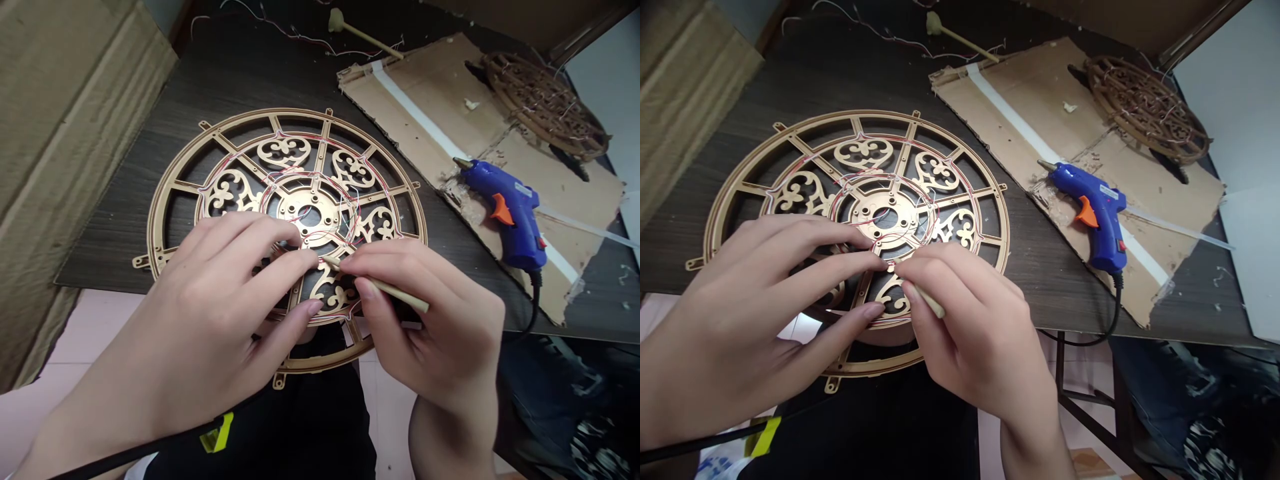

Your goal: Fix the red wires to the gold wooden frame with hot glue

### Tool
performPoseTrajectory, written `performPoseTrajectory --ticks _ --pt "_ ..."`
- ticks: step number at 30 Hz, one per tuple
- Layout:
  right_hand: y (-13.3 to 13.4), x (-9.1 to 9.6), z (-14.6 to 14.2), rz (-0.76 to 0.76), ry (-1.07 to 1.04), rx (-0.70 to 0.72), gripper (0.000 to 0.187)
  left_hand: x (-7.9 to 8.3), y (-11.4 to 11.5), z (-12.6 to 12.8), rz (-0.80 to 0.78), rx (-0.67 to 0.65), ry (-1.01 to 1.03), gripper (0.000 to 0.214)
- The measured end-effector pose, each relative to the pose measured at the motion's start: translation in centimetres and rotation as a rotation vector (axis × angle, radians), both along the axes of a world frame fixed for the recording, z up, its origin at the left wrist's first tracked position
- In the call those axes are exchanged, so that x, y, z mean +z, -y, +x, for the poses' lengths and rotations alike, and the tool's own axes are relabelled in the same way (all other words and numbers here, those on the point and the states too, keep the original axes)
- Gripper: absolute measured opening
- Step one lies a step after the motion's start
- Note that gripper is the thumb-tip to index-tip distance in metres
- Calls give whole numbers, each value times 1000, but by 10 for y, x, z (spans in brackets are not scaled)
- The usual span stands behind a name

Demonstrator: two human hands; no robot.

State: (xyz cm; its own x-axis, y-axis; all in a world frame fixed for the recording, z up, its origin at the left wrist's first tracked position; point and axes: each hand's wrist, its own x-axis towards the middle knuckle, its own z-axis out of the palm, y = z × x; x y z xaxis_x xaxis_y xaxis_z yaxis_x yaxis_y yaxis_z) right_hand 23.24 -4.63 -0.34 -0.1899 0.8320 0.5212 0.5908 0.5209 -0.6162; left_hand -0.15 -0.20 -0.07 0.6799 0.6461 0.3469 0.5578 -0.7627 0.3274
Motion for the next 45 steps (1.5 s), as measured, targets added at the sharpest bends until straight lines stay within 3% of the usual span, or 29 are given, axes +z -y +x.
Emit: performPoseTrajectory --ticks 35,45 --pt "-6 -9 -3 160 -55 -116 25 -2 -2 0 10 -5 22 21" --pt "-3 -13 -2 146 -271 -88 26 -3 -1 1 -4 27 36 22"
